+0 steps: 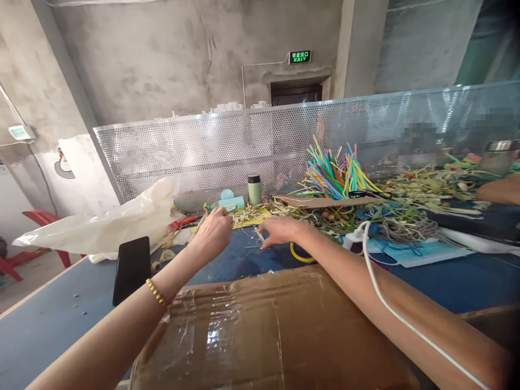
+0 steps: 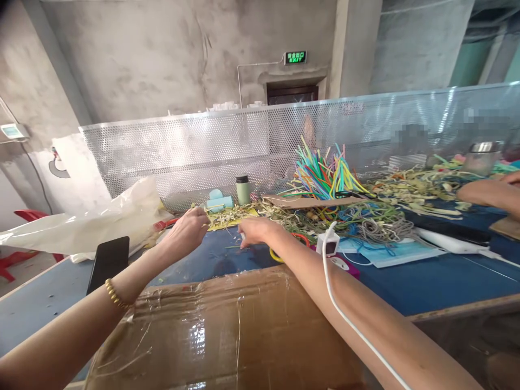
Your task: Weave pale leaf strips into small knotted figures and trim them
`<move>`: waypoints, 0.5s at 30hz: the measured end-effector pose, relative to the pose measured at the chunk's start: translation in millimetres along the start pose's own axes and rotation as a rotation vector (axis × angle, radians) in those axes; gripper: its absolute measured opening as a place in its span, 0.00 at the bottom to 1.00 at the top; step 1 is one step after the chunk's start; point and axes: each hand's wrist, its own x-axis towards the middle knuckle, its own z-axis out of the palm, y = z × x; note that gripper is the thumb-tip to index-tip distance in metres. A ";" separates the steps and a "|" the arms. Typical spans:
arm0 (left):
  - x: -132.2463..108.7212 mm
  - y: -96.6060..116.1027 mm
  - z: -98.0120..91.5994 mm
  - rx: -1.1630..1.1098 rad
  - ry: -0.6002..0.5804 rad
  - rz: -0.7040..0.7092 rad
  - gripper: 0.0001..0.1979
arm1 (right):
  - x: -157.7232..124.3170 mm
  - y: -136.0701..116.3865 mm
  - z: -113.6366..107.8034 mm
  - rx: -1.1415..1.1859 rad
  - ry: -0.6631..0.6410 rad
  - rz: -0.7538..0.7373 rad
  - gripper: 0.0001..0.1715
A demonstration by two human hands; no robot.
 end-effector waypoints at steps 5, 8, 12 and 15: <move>37.7 31.7 12.6 -0.258 0.145 -0.097 0.12 | 27.8 -18.5 12.2 0.302 0.097 -0.019 0.10; 40.4 44.1 23.0 -0.399 0.419 -0.208 0.12 | 41.7 -9.6 -1.5 0.448 0.318 0.041 0.16; 31.3 43.7 25.0 -0.488 0.767 -0.244 0.12 | 59.6 11.2 -29.5 0.680 0.664 0.235 0.18; 25.5 41.4 30.7 -0.507 0.695 -0.170 0.12 | 62.3 28.6 -34.2 0.743 0.809 0.338 0.21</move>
